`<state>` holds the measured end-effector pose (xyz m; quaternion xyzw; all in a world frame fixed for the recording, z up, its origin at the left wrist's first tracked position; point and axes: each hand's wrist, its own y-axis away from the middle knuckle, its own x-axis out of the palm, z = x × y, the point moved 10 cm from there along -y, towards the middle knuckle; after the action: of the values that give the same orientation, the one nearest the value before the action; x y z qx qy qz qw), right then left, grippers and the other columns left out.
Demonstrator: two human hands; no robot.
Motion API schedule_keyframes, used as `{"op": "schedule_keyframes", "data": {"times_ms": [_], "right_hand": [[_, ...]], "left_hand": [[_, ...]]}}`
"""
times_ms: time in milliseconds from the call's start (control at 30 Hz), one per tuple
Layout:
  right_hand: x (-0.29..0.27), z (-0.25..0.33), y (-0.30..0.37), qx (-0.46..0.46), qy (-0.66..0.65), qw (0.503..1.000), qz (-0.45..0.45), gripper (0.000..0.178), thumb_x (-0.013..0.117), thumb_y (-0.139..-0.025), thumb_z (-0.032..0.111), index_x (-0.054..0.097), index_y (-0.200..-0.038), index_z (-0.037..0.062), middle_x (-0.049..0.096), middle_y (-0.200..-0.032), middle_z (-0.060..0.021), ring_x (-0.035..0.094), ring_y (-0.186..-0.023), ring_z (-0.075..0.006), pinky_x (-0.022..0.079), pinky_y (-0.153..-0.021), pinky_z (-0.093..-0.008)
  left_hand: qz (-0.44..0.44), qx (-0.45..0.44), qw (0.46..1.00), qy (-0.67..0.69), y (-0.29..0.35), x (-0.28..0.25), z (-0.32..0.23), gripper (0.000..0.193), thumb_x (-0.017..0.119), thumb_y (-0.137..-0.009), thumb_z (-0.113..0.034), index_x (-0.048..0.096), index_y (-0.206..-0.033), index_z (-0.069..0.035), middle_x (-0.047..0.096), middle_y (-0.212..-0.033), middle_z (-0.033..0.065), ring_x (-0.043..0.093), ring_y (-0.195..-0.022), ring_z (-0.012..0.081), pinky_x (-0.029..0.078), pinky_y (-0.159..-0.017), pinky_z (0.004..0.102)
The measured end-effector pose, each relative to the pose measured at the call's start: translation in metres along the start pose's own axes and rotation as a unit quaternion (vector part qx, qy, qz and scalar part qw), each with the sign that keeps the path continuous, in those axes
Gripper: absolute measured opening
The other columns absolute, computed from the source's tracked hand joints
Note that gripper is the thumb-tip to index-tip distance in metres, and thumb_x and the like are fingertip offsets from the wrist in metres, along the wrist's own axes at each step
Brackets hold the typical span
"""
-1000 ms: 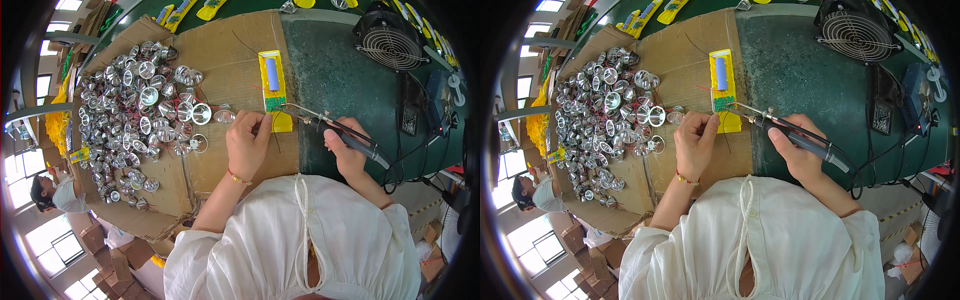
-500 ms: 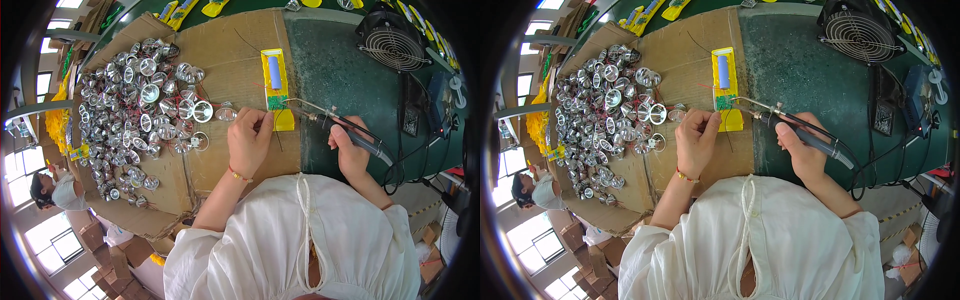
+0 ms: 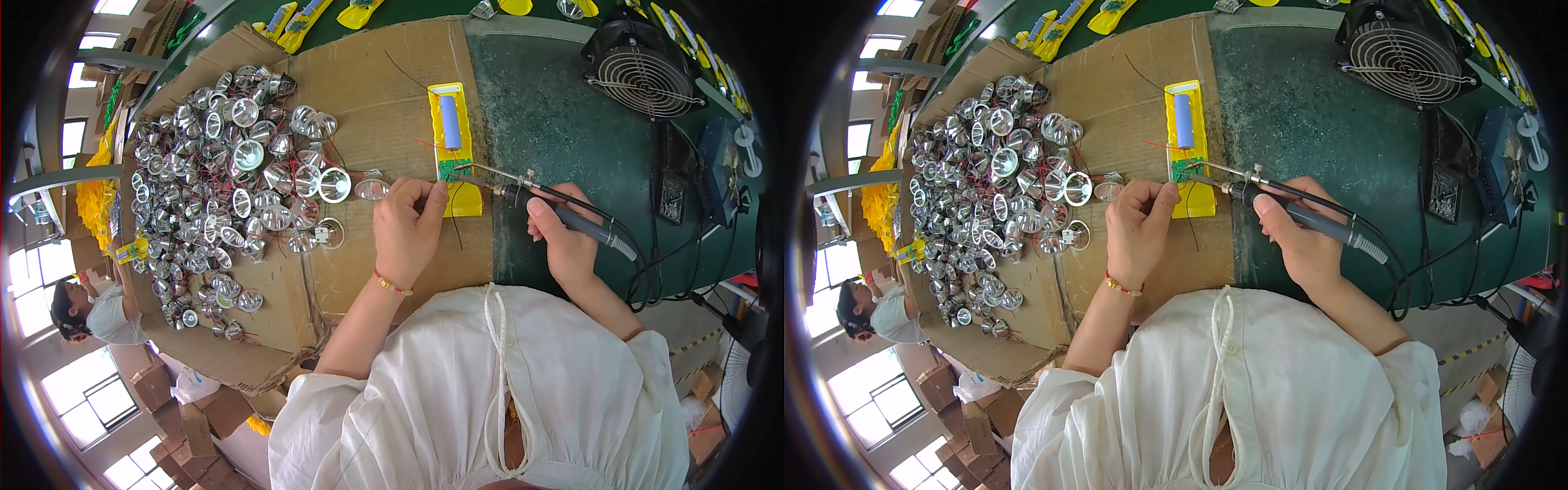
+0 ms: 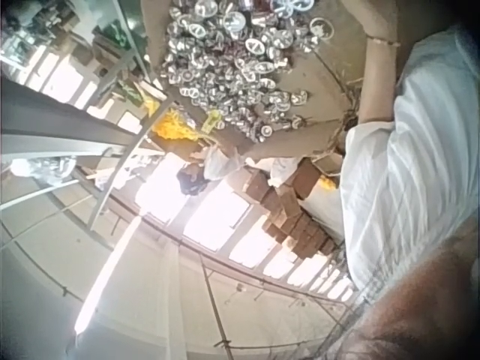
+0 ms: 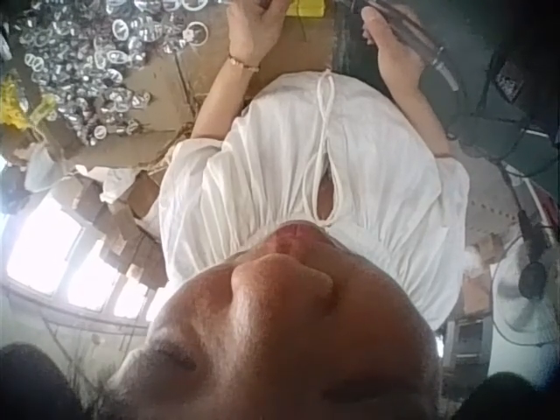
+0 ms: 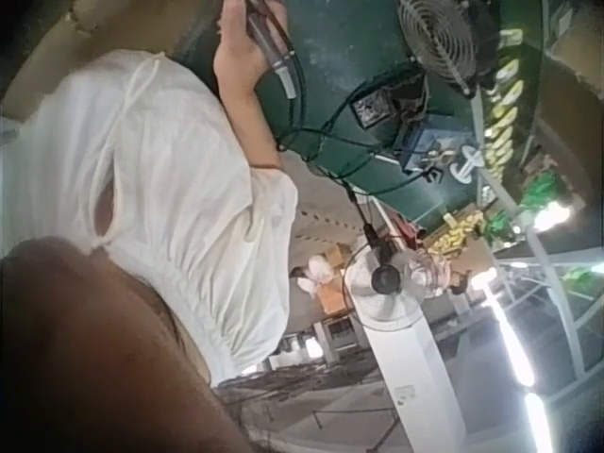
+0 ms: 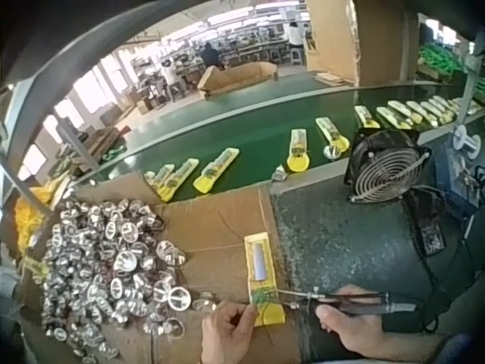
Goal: Soldering wires and components to a circuit board inside a plastic housing at an assembly station.
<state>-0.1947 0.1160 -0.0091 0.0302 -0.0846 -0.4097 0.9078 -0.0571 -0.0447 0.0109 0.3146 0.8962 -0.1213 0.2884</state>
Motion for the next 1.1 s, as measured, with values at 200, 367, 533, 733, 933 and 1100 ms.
{"op": "schedule_keyframes", "data": {"times_ms": [200,367,533,733,933,1100], "right_hand": [[-0.009,0.011,0.002,-0.042,-0.053,0.998,-0.012,0.018,0.063,-0.081,0.011,0.055,-0.089,-0.0019,0.057,-0.069,-0.0052,0.052,-0.057,-0.0071,0.043,-0.050,-0.0195],[-0.019,0.010,0.002,-0.045,-0.060,0.997,-0.013,0.017,0.063,-0.082,0.011,0.055,-0.089,-0.0019,0.056,-0.068,-0.0048,0.051,-0.056,-0.0073,0.042,-0.050,-0.0193],[-0.039,0.005,0.001,-0.044,-0.040,0.997,-0.054,0.016,0.062,-0.082,0.012,0.055,-0.088,-0.0010,0.055,-0.066,-0.0043,0.050,-0.055,-0.0075,0.041,-0.049,-0.0189],[-0.069,0.003,-0.007,-0.054,-0.009,0.992,-0.110,0.017,0.060,-0.082,0.013,0.056,-0.090,-0.0010,0.053,-0.064,-0.0041,0.049,-0.053,-0.0084,0.037,-0.047,-0.0189],[-0.065,0.000,-0.007,-0.040,-0.019,0.993,-0.111,0.014,0.063,-0.081,0.011,0.055,-0.086,0.0005,0.055,-0.066,-0.0032,0.051,-0.055,-0.0071,0.041,-0.049,-0.0185],[-0.070,-0.010,-0.006,-0.041,-0.021,0.990,-0.131,0.014,0.064,-0.080,0.010,0.056,-0.086,0.0000,0.055,-0.065,-0.0023,0.051,-0.054,-0.0060,0.040,-0.047,-0.0183]], "left_hand": [[0.009,-0.026,0.999,0.017,-0.002,0.000,0.004,0.022,0.062,-0.081,-0.016,0.058,-0.071,0.003,0.054,-0.066,0.0109,0.050,-0.051,0.0209,0.039,-0.049,0.0308],[0.020,-0.034,0.999,0.003,-0.004,0.000,0.003,0.020,0.062,-0.080,-0.014,0.058,-0.071,0.003,0.054,-0.065,0.0110,0.052,-0.052,0.0200,0.041,-0.050,0.0303],[0.049,-0.069,0.994,0.064,0.003,-0.008,-0.002,0.017,0.064,-0.079,-0.017,0.061,-0.081,0.000,0.062,-0.071,0.0054,0.056,-0.059,0.0109,0.045,-0.055,0.0241],[0.221,-0.075,0.966,-0.111,-0.041,0.024,0.000,0.021,0.057,-0.074,-0.021,0.066,-0.067,-0.004,0.061,-0.060,0.0126,0.063,-0.057,0.0235,0.050,-0.057,0.0320],[0.086,0.032,0.975,-0.204,-0.216,0.022,-0.039,0.031,0.059,-0.073,-0.035,0.068,-0.078,-0.006,0.064,-0.071,0.0149,0.063,-0.072,0.0289,0.050,-0.069,0.0346],[-0.130,0.141,0.945,-0.264,-0.288,-0.009,-0.059,0.060,0.065,-0.070,-0.049,0.055,-0.113,-0.008,0.046,-0.125,0.0205,0.045,-0.116,0.0289,0.039,-0.093,0.0346]]}}
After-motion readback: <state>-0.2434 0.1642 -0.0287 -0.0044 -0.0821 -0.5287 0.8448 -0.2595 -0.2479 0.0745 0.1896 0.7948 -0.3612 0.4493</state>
